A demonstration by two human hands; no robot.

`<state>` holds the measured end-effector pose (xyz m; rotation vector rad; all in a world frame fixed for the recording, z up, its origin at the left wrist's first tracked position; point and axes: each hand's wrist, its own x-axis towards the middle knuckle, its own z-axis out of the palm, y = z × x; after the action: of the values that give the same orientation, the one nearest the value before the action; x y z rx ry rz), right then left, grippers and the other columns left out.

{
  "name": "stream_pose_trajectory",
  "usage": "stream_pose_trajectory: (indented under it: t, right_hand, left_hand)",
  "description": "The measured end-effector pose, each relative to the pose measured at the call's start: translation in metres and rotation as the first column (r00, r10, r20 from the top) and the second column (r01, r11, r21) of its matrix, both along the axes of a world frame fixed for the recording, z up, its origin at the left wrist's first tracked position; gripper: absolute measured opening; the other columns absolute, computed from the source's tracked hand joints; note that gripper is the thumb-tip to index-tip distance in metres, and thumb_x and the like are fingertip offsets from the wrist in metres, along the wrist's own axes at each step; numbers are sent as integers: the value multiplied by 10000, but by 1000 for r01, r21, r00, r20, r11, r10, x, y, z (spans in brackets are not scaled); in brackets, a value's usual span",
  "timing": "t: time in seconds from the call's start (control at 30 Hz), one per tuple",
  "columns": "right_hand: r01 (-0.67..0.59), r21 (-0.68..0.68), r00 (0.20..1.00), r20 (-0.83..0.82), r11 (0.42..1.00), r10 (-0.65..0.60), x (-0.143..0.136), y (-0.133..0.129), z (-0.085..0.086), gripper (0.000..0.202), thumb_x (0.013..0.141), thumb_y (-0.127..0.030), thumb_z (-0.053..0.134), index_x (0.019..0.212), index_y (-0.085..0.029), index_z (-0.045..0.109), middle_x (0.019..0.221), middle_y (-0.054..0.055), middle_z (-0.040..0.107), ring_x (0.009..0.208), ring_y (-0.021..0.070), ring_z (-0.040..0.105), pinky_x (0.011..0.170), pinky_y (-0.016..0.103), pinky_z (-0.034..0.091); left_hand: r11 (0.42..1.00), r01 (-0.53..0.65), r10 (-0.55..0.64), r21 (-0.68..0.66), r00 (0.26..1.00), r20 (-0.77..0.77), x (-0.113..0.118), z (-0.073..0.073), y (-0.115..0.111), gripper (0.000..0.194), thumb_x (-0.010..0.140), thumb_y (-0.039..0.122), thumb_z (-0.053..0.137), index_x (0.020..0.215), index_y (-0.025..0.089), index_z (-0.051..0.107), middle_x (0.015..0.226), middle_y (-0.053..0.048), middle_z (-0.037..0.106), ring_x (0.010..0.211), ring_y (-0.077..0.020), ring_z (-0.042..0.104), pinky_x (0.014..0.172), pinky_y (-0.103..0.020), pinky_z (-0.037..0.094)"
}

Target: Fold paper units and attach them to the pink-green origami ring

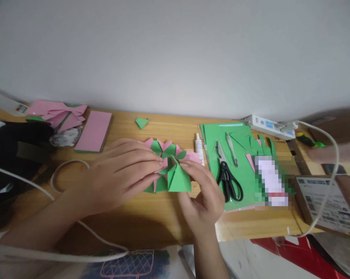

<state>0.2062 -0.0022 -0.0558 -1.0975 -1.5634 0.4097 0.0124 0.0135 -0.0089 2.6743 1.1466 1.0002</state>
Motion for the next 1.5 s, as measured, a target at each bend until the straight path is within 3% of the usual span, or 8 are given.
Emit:
stream_pose_trajectory:
  t: [0.3,0.5,0.6,0.77,1.0,1.5]
  right_hand:
    - [51,139,998,-30,989,-48,-2,5,3,375,767,-30,673,1047,-274,726,908,6,748,899,206,710,746,358,599]
    - [220,-2,972,-84,975,-219,-1,-3,-7,330,770,-79,708,1035,-274,724,917,5,748,692,178,712,612,336,588]
    - [252,-34,966,-44,967,-254,1,-5,-9,301,758,-100,736,1014,-257,732,902,13,750,732,193,714,605,329,575]
    - [198,18,979,-61,980,-196,0,-1,-5,252,749,-90,731,954,-236,729,868,6,734,766,201,710,648,358,591]
    - [-1,48,1000,-26,999,2,1,0,2,222,779,-77,689,952,-214,703,954,45,723,941,238,700,771,404,593]
    - [-100,67,995,26,993,99,6,-2,2,275,777,-7,649,969,-195,708,989,54,717,922,205,694,788,346,571]
  left_hand:
    - [1000,20,-20,1,999,-40,0,5,-2,104,902,155,605,984,147,669,929,-42,735,989,-193,639,930,-373,506]
    - [1000,1,1,22,993,-118,2,5,-3,147,927,146,548,905,186,687,901,-24,728,971,-179,636,985,-378,481]
    - [999,14,-10,36,991,-131,1,5,-4,147,922,132,551,911,188,687,919,-17,727,994,-181,630,1009,-385,459]
    - [998,21,-16,52,996,-90,1,4,-5,125,932,143,548,904,167,667,901,-12,721,967,-170,625,967,-363,472]
    - [999,21,-20,44,1000,-10,2,1,-5,72,918,195,603,952,156,652,872,-20,716,924,-169,627,903,-359,493]
    - [999,33,-33,38,999,16,1,-2,-2,93,928,170,569,953,170,658,893,-11,733,913,-185,648,863,-385,512]
